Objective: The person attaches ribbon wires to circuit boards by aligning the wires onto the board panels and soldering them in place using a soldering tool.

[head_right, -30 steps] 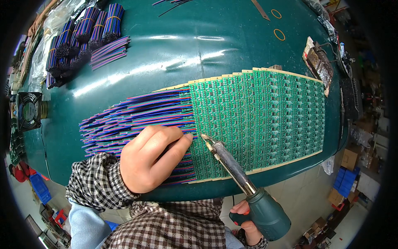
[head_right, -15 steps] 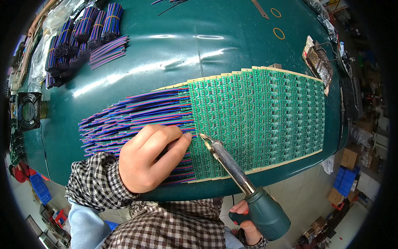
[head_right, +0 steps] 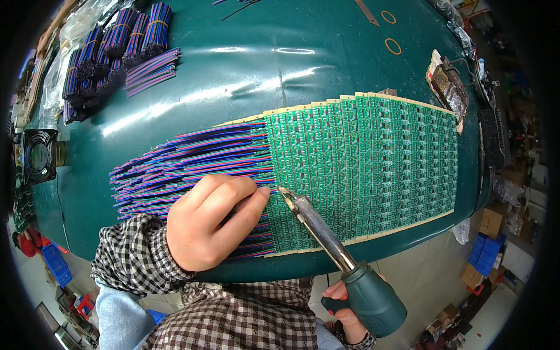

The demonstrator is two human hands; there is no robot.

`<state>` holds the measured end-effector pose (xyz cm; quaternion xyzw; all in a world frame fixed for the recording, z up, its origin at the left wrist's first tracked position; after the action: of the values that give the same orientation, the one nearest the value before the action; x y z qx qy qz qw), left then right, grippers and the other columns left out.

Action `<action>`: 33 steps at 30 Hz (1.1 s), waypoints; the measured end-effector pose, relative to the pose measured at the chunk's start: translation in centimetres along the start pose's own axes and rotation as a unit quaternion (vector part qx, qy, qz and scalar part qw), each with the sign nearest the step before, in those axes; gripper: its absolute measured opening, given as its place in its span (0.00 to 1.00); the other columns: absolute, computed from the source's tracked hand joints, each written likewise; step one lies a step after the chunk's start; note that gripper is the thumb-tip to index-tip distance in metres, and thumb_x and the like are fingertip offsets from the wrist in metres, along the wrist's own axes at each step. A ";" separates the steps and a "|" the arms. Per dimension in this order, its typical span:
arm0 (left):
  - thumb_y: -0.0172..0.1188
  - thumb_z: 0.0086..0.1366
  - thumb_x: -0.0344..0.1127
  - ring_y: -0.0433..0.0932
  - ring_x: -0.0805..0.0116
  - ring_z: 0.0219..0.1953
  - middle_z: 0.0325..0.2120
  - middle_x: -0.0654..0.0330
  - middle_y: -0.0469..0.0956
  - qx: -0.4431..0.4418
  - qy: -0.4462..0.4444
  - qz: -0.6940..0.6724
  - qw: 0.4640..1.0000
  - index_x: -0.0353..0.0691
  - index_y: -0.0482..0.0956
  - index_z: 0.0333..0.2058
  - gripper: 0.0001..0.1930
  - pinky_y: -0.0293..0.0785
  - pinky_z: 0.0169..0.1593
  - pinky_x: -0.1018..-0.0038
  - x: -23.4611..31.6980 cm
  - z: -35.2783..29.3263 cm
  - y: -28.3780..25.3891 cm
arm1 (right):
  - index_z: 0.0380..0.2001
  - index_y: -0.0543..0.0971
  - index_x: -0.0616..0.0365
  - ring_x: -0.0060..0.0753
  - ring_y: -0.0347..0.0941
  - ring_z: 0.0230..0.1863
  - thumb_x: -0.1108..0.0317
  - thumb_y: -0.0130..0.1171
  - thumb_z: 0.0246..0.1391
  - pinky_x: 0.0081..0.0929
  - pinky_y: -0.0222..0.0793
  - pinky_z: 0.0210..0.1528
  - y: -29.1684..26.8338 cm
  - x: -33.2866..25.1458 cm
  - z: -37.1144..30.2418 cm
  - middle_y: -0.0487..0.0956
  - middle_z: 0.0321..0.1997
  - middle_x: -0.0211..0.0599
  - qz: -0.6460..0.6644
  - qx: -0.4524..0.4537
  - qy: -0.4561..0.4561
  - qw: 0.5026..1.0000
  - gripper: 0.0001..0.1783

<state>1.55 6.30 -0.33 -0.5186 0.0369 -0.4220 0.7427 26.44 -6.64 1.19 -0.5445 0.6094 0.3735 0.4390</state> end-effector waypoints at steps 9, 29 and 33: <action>0.58 0.40 0.29 0.74 0.64 0.30 0.30 0.55 0.74 -0.005 -0.003 -0.002 1.000 0.30 0.79 0.34 0.18 0.73 0.29 0.76 -0.1 -0.1 -0.1 | 0.34 0.72 0.71 0.38 0.75 0.28 0.44 0.61 0.47 0.31 0.78 0.32 0.8 -0.8 0.1 0.74 0.29 0.47 -0.002 0.002 0.009 1.000 0.33; 0.58 0.40 0.28 0.74 0.63 0.29 0.30 0.55 0.74 0.004 -0.027 -0.062 0.998 0.30 0.79 0.34 0.17 0.72 0.30 0.73 -0.4 0.0 0.0 | 0.30 0.73 0.70 0.37 0.75 0.29 0.45 0.62 0.47 0.32 0.78 0.32 0.8 -0.8 0.0 0.73 0.27 0.46 0.008 0.005 0.015 1.000 0.31; 0.58 0.40 0.29 0.74 0.63 0.30 0.31 0.54 0.74 -0.005 0.005 -0.039 0.999 0.29 0.79 0.34 0.18 0.73 0.32 0.74 -0.5 0.0 -0.1 | 0.30 0.73 0.70 0.37 0.75 0.29 0.45 0.62 0.47 0.31 0.78 0.32 0.8 -0.8 0.2 0.73 0.27 0.46 0.003 -0.005 0.014 1.000 0.31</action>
<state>1.18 6.62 -0.48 -0.5207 0.0227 -0.4531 0.7232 25.70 -6.10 1.87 -0.5498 0.6154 0.3704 0.4264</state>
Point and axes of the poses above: each hand's wrist, its own z-axis towards the middle knuckle, its own y-axis out of the palm, x = y × z, the point moved 1 cm from there along z, towards the middle knuckle
